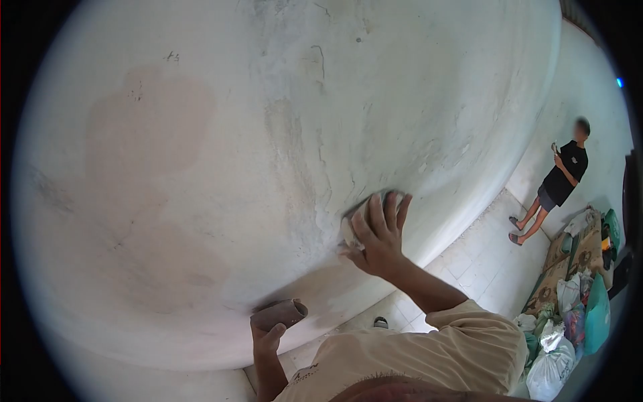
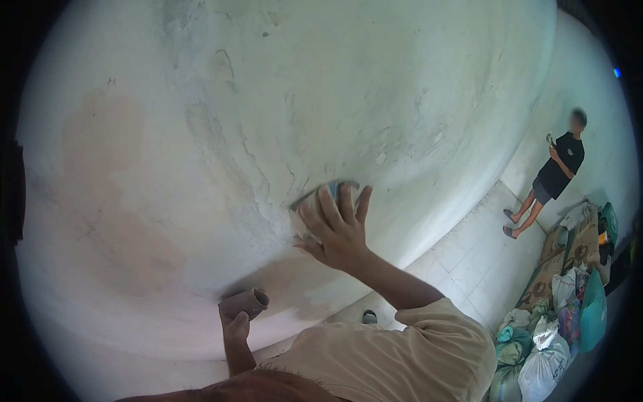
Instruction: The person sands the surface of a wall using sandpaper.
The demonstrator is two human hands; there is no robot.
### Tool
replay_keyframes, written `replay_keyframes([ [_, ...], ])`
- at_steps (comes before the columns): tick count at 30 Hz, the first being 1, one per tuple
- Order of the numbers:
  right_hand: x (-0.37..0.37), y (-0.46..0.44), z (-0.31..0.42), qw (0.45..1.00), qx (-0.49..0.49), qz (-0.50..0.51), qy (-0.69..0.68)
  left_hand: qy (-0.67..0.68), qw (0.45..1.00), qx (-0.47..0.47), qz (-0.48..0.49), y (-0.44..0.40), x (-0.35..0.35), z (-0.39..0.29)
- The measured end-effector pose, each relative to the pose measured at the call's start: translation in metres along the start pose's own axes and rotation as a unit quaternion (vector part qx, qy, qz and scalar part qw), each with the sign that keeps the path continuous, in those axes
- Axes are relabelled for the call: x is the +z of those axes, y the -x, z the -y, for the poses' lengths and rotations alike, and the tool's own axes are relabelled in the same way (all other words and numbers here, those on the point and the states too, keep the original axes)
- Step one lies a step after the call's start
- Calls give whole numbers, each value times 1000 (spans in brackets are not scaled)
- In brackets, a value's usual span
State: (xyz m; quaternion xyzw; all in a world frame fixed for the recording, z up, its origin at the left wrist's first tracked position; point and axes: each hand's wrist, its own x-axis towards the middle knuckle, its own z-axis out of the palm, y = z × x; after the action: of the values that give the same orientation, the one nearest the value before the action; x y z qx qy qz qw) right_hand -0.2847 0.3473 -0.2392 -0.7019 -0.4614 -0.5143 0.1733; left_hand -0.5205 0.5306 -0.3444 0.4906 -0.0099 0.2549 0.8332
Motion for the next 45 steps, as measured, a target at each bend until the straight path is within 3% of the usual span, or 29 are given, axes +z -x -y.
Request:
replay_keyframes([
  [7,-52,-132,-18,996,35,-83,-22,7,1000,-7,4,1,-3,7],
  [12,-13,-24,5,998,54,-15,-38,17,1000,2,-1,5,-12,12],
  [15,-12,-12,4,998,45,-9,-30,25,1000,8,-12,8,-19,21],
  [20,-46,-110,-6,998,34,-43,-8,-58,998,15,-35,4,-6,11],
  [22,-49,-120,-6,997,45,-55,-19,-77,997,18,1,2,1,2],
  [28,-7,-2,6,997,62,-13,-47,-59,997,24,-36,15,-8,2],
  [31,-20,-38,-4,998,47,-25,-28,-60,997,19,-55,20,-16,3],
  [32,-32,-64,-10,1000,2,-25,9,-61,997,18,-54,18,-12,1],
  [37,-55,-130,-10,997,32,-76,-7,-85,996,7,1,11,-6,0],
  [40,-36,-79,-1,997,47,-47,-35,-19,999,-12,35,9,1,-8],
  [45,-1,20,4,999,9,-6,-46,-55,998,-33,-2,13,4,-8],
])
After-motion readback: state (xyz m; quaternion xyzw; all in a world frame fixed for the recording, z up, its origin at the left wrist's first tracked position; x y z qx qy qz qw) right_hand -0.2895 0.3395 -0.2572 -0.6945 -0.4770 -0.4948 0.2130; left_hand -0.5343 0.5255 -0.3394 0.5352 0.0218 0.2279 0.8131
